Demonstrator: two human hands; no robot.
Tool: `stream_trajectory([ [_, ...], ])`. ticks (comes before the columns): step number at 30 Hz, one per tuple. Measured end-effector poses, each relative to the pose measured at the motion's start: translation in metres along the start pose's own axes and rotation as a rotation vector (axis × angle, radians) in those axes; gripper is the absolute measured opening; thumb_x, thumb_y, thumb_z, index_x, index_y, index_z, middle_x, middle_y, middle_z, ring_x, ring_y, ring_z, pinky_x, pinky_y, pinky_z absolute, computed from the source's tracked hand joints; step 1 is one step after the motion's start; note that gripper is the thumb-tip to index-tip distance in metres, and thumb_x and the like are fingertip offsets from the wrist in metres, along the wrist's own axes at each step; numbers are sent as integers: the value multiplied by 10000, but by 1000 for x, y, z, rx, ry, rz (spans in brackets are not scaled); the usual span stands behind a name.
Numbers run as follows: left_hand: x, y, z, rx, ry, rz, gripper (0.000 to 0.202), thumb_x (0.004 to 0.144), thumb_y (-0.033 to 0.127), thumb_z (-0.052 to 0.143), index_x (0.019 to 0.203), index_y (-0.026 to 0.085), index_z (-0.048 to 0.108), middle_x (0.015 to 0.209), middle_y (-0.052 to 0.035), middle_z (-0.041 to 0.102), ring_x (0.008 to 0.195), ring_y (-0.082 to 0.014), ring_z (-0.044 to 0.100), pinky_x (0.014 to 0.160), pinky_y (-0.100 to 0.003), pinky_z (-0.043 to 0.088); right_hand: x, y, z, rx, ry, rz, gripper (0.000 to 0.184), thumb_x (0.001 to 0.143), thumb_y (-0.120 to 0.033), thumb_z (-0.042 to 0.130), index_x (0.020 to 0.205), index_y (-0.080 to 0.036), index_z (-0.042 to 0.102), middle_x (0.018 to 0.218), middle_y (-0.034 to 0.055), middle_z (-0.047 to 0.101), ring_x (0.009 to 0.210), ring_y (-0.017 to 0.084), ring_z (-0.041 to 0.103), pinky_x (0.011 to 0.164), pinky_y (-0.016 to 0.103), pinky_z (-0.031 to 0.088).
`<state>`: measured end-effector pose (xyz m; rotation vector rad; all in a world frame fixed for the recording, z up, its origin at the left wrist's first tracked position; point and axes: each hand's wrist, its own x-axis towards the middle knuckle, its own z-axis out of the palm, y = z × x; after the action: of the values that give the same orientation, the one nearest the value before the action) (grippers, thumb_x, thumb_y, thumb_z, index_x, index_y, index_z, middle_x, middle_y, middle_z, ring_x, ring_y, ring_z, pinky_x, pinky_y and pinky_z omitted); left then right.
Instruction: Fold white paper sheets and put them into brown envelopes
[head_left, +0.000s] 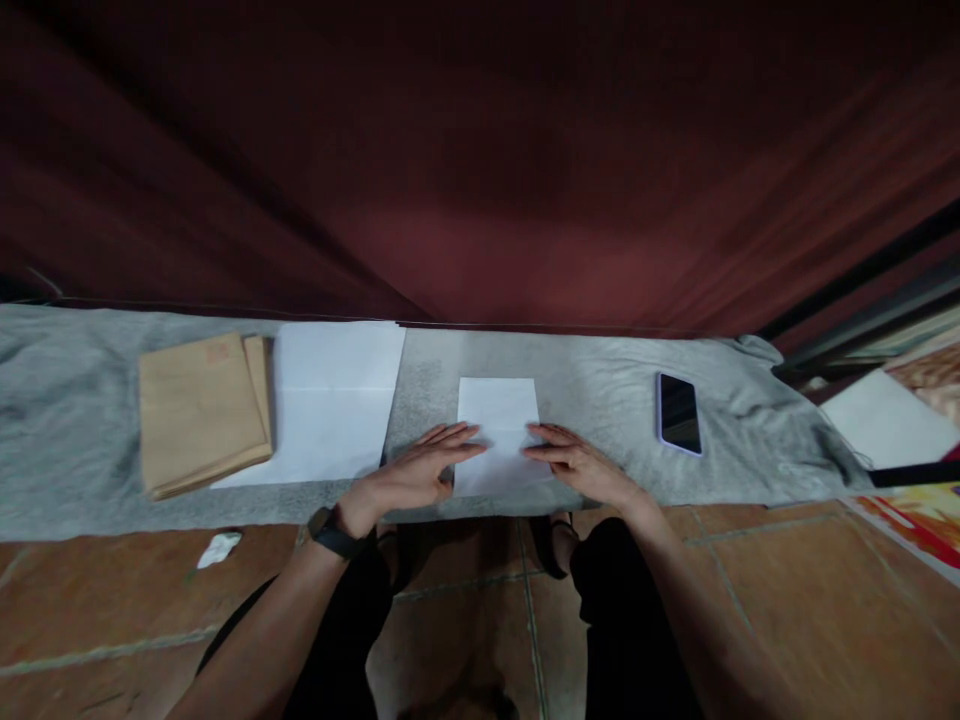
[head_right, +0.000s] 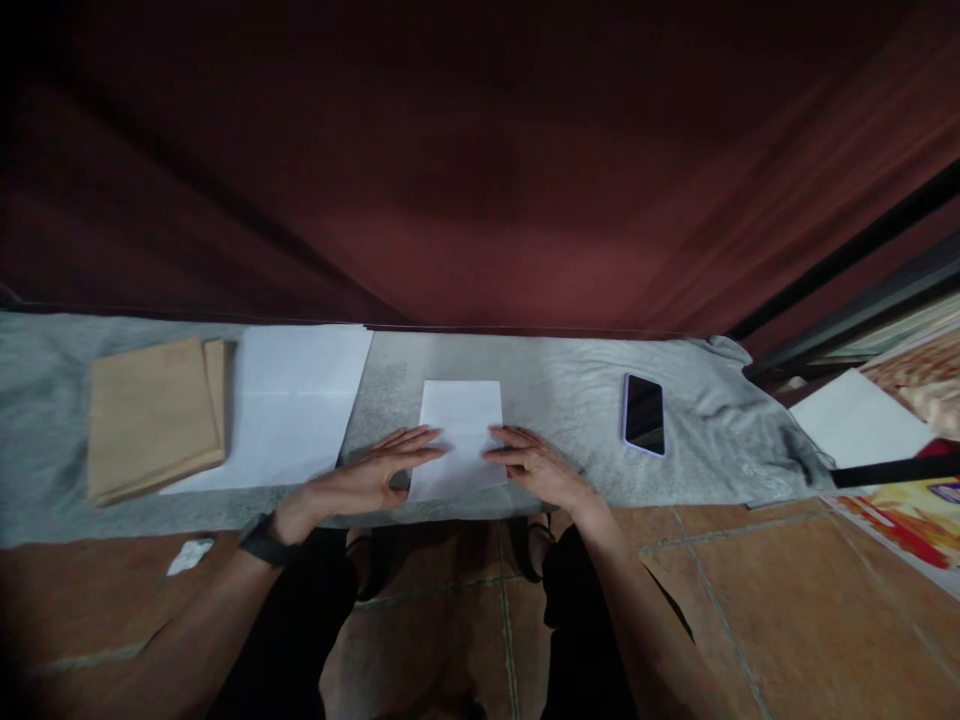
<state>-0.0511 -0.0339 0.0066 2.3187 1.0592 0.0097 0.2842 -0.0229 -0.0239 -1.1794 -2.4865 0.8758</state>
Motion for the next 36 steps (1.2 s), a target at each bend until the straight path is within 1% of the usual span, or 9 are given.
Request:
stream_trajectory([
  [7,-4,-6,2,-87,-86,-18,974,732,428,847,1590,344,394,1735,-48,227,1610,-325,149,1296,-544,158,1,1,-1,62,18,-4,494,873,-50,683,1252,-358,753,1593,16,503,1471,229,477,1245,464,371],
  [12,-2,-18,9,-116,45,-22,524,905,428,707,1414,327,632,1655,-43,424,1561,-267,314,1279,-469,252,3,5,-1,132,47,-9,346,906,-134,713,1186,-325,787,1539,39,570,1424,236,530,1223,463,397],
  [15,-2,-20,10,-141,63,0,620,825,441,793,1412,323,634,1632,-55,460,1540,-283,351,1258,-470,300,5,5,-2,208,71,13,175,969,-241,672,1059,-271,819,1471,62,633,1347,238,599,1160,441,466],
  [17,-1,-20,11,-144,81,6,748,748,421,851,1446,320,602,1625,-61,469,1541,-306,346,1258,-500,293,6,4,-4,256,82,37,214,992,-284,640,872,-240,812,1426,65,666,1301,241,629,1110,423,500],
  [19,0,-19,11,-174,146,-1,622,806,393,785,1405,303,643,1586,-63,522,1512,-297,397,1250,-495,307,9,3,-5,292,98,63,289,993,-301,630,751,-223,767,1369,62,698,1264,239,645,1067,400,516],
  [22,6,-18,11,-309,252,-53,377,923,396,613,1245,250,744,1412,-73,677,1317,-269,598,1139,-432,449,12,1,-5,303,137,115,304,995,-324,601,747,-218,741,1131,52,756,1058,214,696,945,357,544],
  [25,14,-16,7,-457,302,-182,341,926,433,552,1021,204,786,1072,-59,784,984,-241,701,899,-364,553,18,-1,-3,275,187,172,316,998,-323,549,765,-212,731,925,33,723,870,190,675,827,323,535],
  [30,24,-9,3,-572,386,-362,336,866,465,538,832,188,724,741,2,663,707,-174,591,660,-282,459,28,-7,4,181,304,321,277,990,-286,525,848,-209,751,954,37,733,914,196,677,844,305,514],
  [36,32,-1,2,-536,390,-531,289,835,430,530,676,207,623,596,37,507,587,-144,487,572,-273,337,39,-13,13,-82,321,473,318,1024,-310,520,819,-212,741,969,57,729,984,189,654,918,292,481],
])
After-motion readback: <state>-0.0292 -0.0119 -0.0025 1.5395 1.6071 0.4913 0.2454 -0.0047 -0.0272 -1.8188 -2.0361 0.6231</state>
